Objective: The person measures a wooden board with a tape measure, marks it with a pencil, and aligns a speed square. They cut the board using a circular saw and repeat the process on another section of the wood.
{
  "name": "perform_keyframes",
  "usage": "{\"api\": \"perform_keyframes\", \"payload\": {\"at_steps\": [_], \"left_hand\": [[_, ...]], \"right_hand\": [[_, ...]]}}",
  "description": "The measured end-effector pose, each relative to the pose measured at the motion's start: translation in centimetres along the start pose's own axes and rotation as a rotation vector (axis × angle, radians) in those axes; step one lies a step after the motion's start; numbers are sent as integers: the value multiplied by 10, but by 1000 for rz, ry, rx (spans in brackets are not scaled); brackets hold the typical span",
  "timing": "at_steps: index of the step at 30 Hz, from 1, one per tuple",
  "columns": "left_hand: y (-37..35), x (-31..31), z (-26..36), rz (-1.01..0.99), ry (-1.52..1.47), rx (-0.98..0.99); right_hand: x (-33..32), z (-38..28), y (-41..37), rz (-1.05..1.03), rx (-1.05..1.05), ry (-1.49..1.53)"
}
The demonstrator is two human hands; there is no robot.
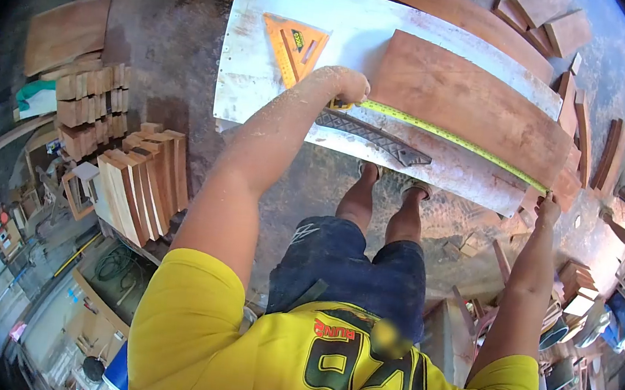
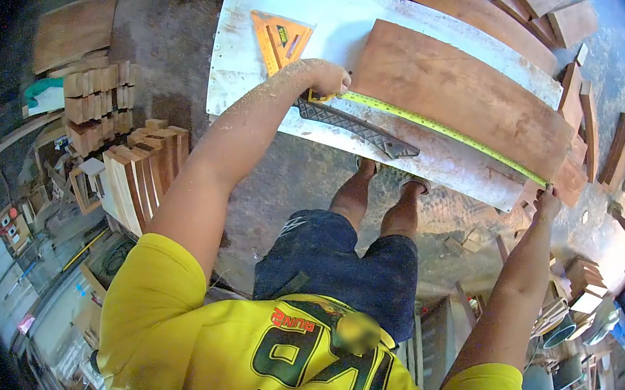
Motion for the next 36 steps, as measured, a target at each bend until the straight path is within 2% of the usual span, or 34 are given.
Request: {"api": "perform_keyframes", "payload": {"at_steps": [6, 8, 12, 14, 16, 18, 19, 21, 22, 24, 27, 32, 34, 36], "left_hand": [[5, -4, -2, -43, 28, -3], [11, -4, -6, -40, 29, 36], [9, -17, -12, 41, -47, 42], [10, -29, -14, 48, -56, 40], [12, -46, -14, 49, -60, 13], [15, -70, -17, 65, -62, -14], [20, -83, -21, 86, -75, -46], [32, -104, -24, 65, -53, -65], [36, -115, -24, 109, -29, -106], [35, -132, -20, 112, 22, -160], [39, -140, -29, 95, -50, -186], [38, -143, -36, 118, -20, -228], [39, -143, -38, 113, -24, -233], [31, -145, -28, 56, -32, -301]], "right_hand": [[2, -4, -8, 44, 19, -7], [5, -5, -16, 57, 39, 85], [-1, -8, -8, 119, 70, 92], [-9, -12, 14, 189, -39, 87], [-10, -26, 39, 98, -61, 57], [-7, -57, 47, 232, -219, -51], [-9, -58, 67, 235, -216, -46], [-14, -74, 102, 242, -385, -272], [-10, -82, 110, 242, -384, -269], [-6, -87, 123, 154, -153, -156], [3, -108, 101, 136, -180, -18], [9, -144, 48, 164, -347, -171], [4, -140, 59, 191, -412, -223], [6, -123, 80, 95, -338, -101]]}}
Point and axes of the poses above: each hand's wrist, its own y-axis towards the middle knuckle, its own x-axis out of the palm, z = x × y, the point moved 5 cm from there along y, towards the middle knuckle, and after that the axes turned 6 degrees about -z, right-handed, at the moved point
